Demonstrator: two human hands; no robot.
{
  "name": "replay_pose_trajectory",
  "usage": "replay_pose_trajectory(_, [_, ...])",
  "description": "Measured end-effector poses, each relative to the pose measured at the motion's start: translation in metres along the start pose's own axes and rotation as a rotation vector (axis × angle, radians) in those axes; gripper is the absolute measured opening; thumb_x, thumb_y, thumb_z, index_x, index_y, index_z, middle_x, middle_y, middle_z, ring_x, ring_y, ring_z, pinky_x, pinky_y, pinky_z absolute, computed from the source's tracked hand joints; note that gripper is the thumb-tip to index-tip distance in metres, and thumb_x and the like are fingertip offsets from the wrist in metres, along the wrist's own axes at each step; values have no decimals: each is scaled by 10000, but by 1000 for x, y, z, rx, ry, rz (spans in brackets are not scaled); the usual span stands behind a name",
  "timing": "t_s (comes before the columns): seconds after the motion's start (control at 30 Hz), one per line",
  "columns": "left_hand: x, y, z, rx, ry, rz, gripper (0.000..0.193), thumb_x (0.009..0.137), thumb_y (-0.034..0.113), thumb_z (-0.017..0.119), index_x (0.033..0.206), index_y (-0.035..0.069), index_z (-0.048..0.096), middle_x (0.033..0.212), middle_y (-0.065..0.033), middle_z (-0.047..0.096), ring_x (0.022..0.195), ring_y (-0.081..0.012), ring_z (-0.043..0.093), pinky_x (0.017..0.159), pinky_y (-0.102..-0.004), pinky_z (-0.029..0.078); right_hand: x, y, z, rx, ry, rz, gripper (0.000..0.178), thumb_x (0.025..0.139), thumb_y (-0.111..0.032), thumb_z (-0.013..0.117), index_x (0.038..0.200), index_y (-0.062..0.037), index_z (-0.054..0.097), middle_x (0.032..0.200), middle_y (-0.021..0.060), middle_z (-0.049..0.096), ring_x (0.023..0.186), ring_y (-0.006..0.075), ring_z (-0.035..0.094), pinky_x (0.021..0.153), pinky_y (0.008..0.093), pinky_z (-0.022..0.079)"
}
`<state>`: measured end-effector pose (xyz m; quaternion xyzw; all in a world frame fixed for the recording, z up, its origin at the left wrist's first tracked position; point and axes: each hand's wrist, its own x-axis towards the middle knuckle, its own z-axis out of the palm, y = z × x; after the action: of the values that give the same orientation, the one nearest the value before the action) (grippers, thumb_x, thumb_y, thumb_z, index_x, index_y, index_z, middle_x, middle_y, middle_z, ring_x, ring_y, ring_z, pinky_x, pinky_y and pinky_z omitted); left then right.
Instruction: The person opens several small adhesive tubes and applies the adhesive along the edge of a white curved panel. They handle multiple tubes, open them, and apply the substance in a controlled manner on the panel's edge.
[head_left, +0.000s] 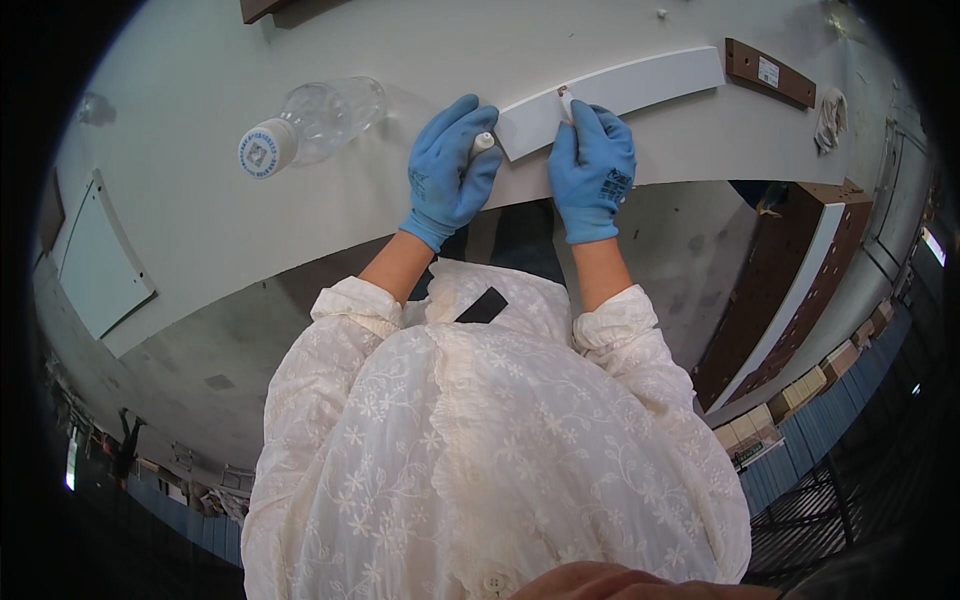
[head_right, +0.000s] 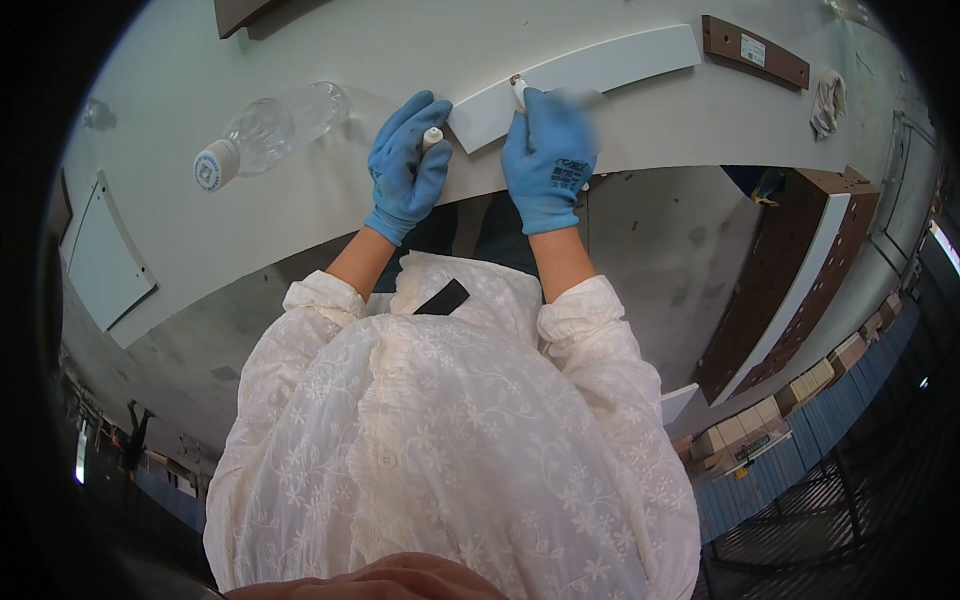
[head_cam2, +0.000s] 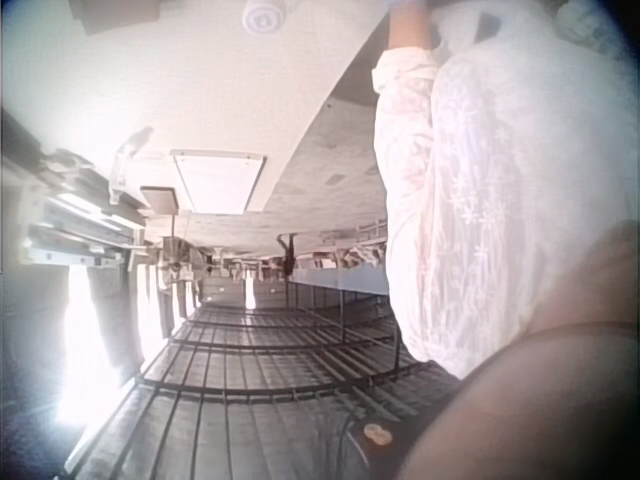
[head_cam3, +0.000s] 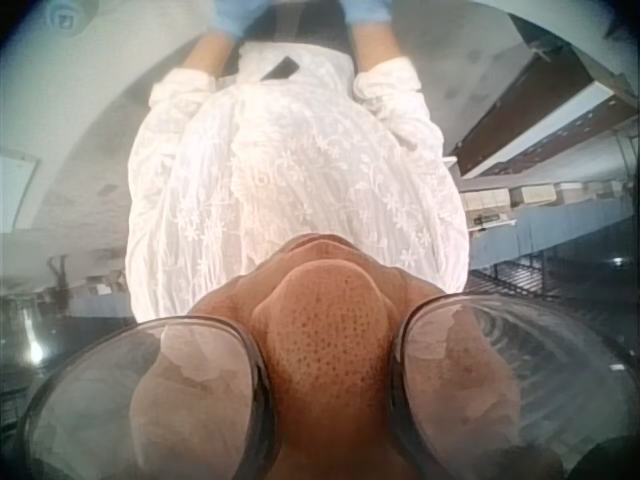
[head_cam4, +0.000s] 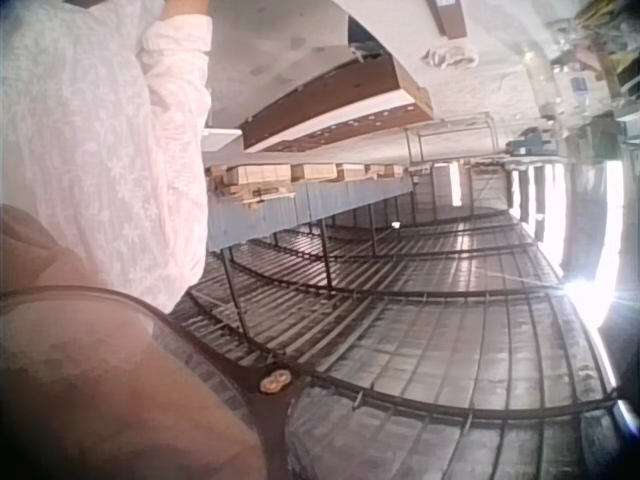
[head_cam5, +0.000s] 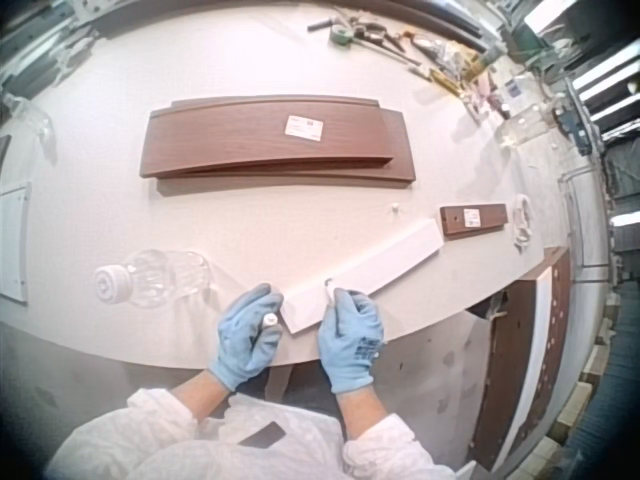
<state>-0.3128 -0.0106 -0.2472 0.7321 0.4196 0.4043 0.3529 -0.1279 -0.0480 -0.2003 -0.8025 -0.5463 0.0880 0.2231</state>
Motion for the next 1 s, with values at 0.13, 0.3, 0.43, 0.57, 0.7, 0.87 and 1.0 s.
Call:
replay_pose_trajectory(0.13, [1, 2, -2, 9, -12, -1, 318, 911, 192, 702, 1181, 23, 701, 1215, -121, 738, 1225, -380, 661, 1018, -446, 520, 0, 3, 4, 53, 69, 25, 265, 892, -124, 697, 1127, -24, 769, 1042, 161, 733, 981, 319, 683, 864, 407, 559])
replay_pose_trajectory(0.3, [2, 5, -4, 4, -26, -22, 276, 915, 128, 691, 1165, 9, 690, 1229, -131, 739, 1254, -391, 653, 1037, -445, 516, 2, 4, 7, 22, 59, 76, 273, 896, -133, 700, 1136, -24, 768, 1044, 171, 729, 995, 317, 679, 862, 408, 560])
replay_pose_trajectory(0.43, [2, 5, -4, -1, -24, -12, 283, 918, 135, 693, 1173, 10, 688, 1229, -128, 738, 1254, -387, 652, 1038, -443, 516, 2, 1, 5, 27, 37, 56, 273, 896, -144, 704, 1138, -37, 770, 1047, 166, 727, 999, 315, 678, 862, 409, 559])
replay_pose_trajectory(0.57, [2, 5, -4, -4, -22, -7, 288, 922, 140, 693, 1180, 12, 686, 1231, -128, 736, 1255, -385, 652, 1037, -444, 516, -3, -5, 3, 23, -14, 53, 268, 887, -141, 707, 1132, -58, 774, 1047, 163, 726, 1007, 323, 679, 861, 409, 561])
replay_pose_trajectory(0.7, [2, 4, -3, -11, -15, -7, 293, 925, 149, 693, 1184, 12, 685, 1230, -129, 736, 1256, -388, 650, 1036, -447, 515, -8, -11, 6, -33, 10, -43, 264, 877, -126, 711, 1126, -64, 775, 1049, 164, 725, 999, 332, 683, 858, 413, 564])
replay_pose_trajectory(0.87, [2, 5, -5, 1, -22, -3, 291, 928, 158, 688, 1178, 9, 687, 1229, -132, 736, 1256, -393, 649, 1036, -452, 513, -5, -7, 9, 46, 93, 11, 262, 875, -121, 714, 1123, -61, 774, 1056, 166, 723, 976, 334, 691, 850, 410, 569])
replay_pose_trajectory(1.0, [2, 5, -5, 4, -25, -13, 291, 925, 157, 686, 1174, 6, 691, 1227, -135, 736, 1253, -394, 650, 1036, -452, 513, -1, -5, 6, 28, 57, 70, 260, 880, -129, 710, 1122, -60, 774, 1055, 161, 725, 981, 331, 691, 850, 406, 569])
